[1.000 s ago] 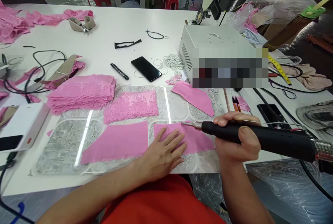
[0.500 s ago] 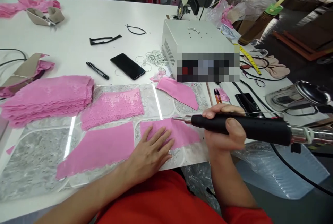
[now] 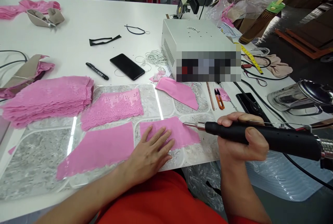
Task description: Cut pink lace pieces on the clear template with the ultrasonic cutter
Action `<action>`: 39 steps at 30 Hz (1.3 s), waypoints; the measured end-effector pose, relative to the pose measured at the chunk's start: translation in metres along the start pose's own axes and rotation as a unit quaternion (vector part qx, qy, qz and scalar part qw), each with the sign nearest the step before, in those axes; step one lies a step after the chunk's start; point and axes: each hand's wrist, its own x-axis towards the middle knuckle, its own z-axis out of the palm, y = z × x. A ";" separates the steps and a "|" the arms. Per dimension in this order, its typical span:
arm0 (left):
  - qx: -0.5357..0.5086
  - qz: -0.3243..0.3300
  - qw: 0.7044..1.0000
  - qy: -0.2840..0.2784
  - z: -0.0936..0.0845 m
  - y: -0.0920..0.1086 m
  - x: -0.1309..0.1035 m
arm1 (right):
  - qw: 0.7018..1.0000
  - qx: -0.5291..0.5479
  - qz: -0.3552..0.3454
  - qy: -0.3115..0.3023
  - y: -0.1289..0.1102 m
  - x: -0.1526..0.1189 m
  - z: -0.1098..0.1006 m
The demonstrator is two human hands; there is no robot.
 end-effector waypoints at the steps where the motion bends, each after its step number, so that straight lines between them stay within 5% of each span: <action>1: 0.000 0.001 1.000 0.001 0.000 0.000 0.000 | 1.000 0.001 -0.001 -0.003 0.001 0.000 0.001; 16: 0.003 0.004 1.000 -0.002 0.000 -0.001 0.000 | 1.000 -0.001 -0.002 -0.021 0.003 0.002 0.008; 27: 0.008 0.007 1.000 0.007 -0.001 -0.001 0.001 | 1.000 -0.020 -0.004 -0.005 -0.016 0.003 -0.017; 39: 0.004 0.009 1.000 0.003 -0.002 -0.003 0.002 | 0.999 -0.032 -0.003 -0.022 -0.014 0.001 -0.011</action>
